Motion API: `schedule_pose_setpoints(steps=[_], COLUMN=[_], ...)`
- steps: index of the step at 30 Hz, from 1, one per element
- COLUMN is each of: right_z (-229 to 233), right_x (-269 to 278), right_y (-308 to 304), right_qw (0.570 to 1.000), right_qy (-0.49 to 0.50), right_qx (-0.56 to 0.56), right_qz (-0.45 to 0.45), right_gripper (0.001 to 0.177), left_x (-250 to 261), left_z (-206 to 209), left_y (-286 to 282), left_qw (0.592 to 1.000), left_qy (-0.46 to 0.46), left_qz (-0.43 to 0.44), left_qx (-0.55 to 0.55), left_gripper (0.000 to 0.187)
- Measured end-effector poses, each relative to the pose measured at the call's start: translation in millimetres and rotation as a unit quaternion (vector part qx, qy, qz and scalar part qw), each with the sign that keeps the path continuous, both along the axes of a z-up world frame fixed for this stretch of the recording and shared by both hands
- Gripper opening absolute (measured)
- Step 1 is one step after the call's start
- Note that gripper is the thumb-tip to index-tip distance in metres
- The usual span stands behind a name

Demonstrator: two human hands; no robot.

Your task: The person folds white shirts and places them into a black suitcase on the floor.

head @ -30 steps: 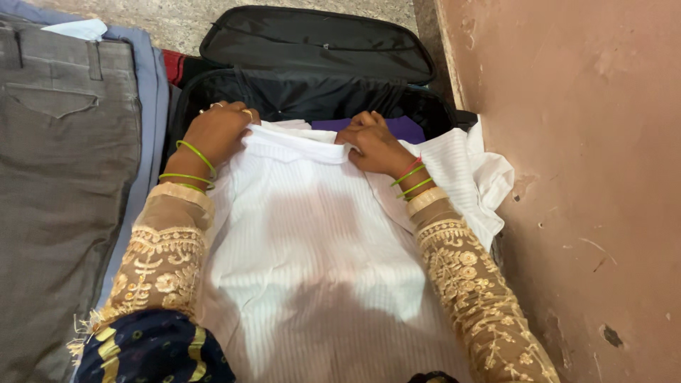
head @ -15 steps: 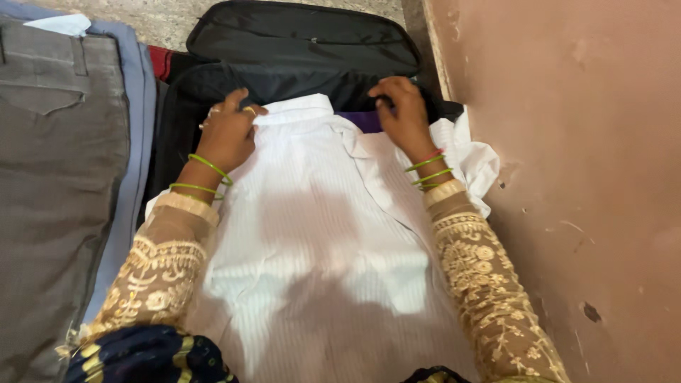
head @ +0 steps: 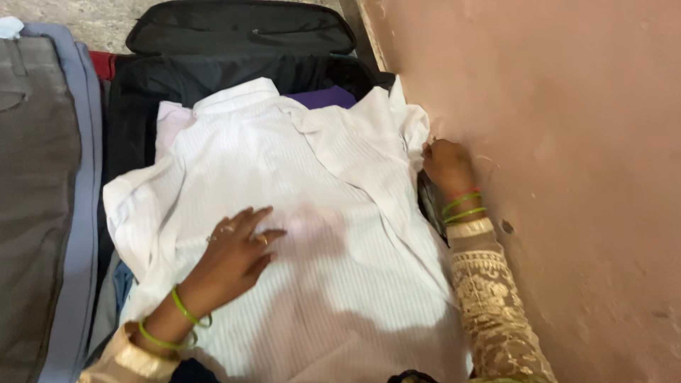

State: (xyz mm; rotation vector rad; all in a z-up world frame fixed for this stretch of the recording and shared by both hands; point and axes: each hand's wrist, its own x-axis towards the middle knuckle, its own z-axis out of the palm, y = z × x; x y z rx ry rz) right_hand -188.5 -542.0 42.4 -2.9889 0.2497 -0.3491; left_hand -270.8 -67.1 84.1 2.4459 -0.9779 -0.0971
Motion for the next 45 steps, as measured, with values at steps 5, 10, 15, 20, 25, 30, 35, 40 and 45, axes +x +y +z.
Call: schedule_pose_setpoints(steps=[5,10,15,20,25,30,35,40,45], right_z=[-20,-34,-46,-8,25,59,46,23,-13], right_x=[20,33,55,52,-67,-125,-85,40,121], right_y=[15,29,20,69,190,219,185,164,194], right_qw=[0.994,0.98,0.97,0.853,0.842,0.796,0.889,0.926,0.952], right_qy=[-0.043,-0.11,-0.163,-0.27,-0.079,-0.111,-0.023,-0.088,0.044], right_qx=[0.083,0.155,0.153,0.443,0.399,0.161,0.269,0.189,0.109], right_qz=[-0.05,-0.059,-0.092,0.062,0.355,0.573,0.37,0.316,0.282], right_gripper=[0.031,0.035,0.011,0.013,0.017,0.016,0.02,0.02,0.044], left_x=[-62,-98,-110,-89,-43,-36,-38,-39,-43], left_z=[20,36,42,38,4,-23,-26,-36,-36], left_y=[9,36,59,62,30,17,20,22,38], left_qw=[0.999,0.995,0.968,0.815,0.545,0.448,0.545,0.503,0.414], left_qy=[0.035,0.064,0.158,0.372,0.546,0.525,0.424,0.382,0.399], left_qz=[0.001,0.063,0.15,0.21,0.135,0.134,0.243,0.178,0.19], left_qx=[-0.005,-0.032,-0.122,-0.391,-0.622,-0.711,-0.681,-0.754,-0.796], left_gripper=[0.036,0.041,0.041,0.056,0.08,0.076,0.058,0.043,0.048])
